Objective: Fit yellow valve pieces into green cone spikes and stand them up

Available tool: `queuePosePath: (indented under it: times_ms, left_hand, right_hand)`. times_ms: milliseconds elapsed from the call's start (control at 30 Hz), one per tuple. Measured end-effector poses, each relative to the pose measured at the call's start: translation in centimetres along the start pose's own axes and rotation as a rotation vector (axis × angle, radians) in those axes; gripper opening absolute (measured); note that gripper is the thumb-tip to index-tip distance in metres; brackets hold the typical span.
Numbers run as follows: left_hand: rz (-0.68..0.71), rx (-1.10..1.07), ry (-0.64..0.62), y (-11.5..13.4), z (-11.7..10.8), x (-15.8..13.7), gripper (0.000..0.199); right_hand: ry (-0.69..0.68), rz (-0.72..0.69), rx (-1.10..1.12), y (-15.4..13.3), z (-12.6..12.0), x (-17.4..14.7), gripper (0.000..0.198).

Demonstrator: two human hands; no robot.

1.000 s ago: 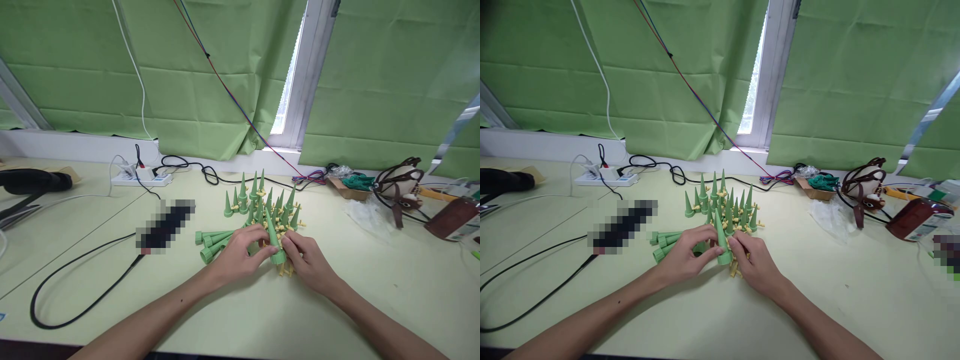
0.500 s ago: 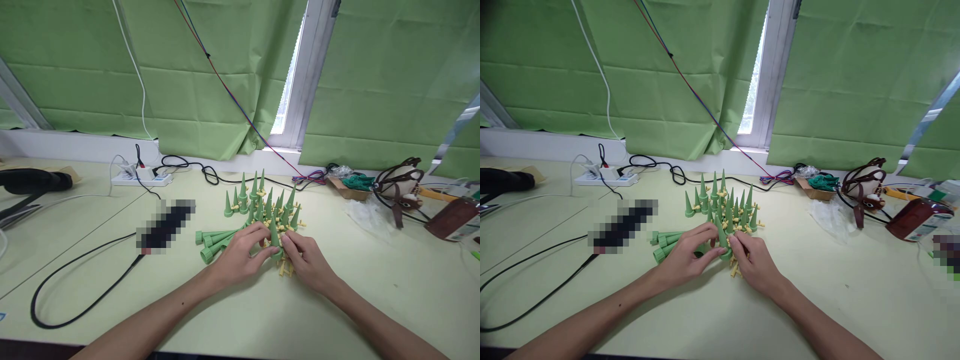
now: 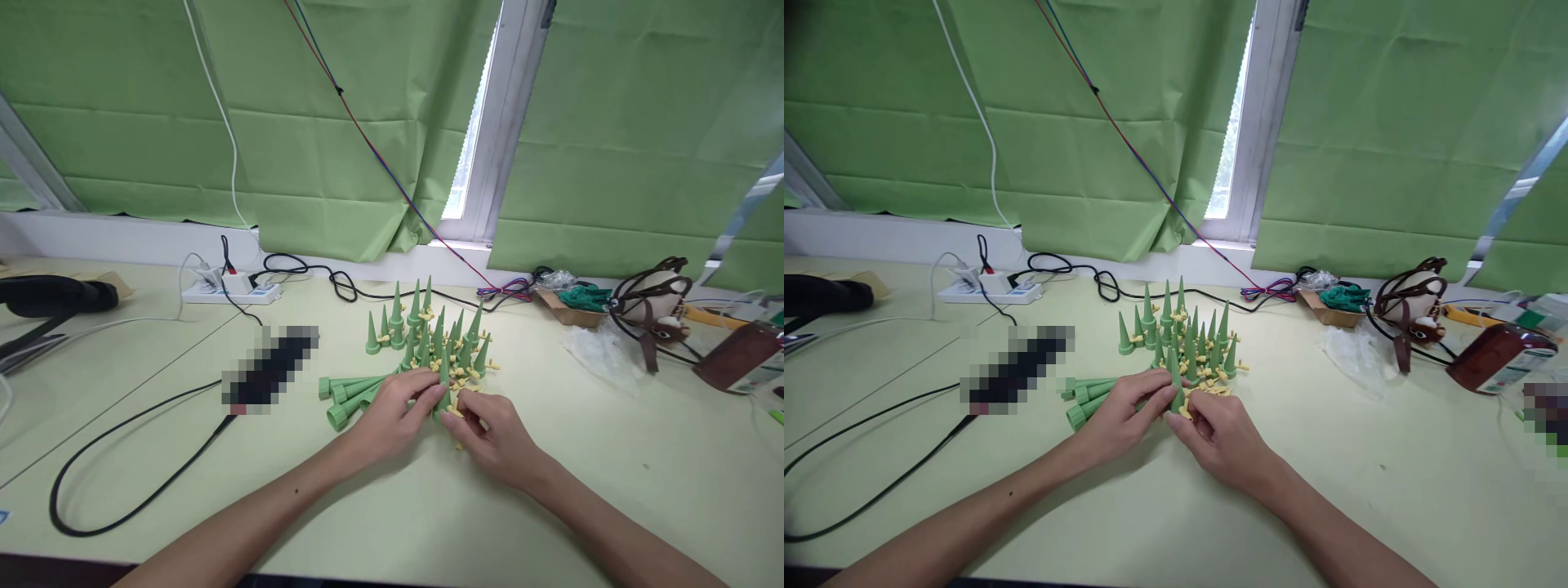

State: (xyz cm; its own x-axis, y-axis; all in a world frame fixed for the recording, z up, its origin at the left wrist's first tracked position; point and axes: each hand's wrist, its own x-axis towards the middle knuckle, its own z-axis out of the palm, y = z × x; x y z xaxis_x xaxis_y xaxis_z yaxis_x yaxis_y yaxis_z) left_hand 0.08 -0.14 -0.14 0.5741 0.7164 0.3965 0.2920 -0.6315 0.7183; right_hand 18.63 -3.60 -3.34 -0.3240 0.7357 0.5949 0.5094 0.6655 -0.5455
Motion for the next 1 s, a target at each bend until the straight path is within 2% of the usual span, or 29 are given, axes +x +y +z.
queuePosePath:
  times_ms: [200, 433, 1000]
  left_hand:
    - [-0.037, -0.010, -0.021, -0.13, 0.06, 0.08, 0.037]
    - [-0.044, 0.014, -0.048, -0.11, 0.12, 0.15, 0.037]
    - [-0.058, 0.020, -0.056, -0.06, 0.10, 0.11, 0.037]
  right_hand:
    - [0.059, -0.083, -0.091, -0.39, 0.48, 0.00, 0.036]
    - [0.031, -0.124, -0.178, -0.76, 0.52, 0.37, 0.035]
    - [0.011, -0.109, -0.199, -0.68, 0.58, 0.42, 0.032]
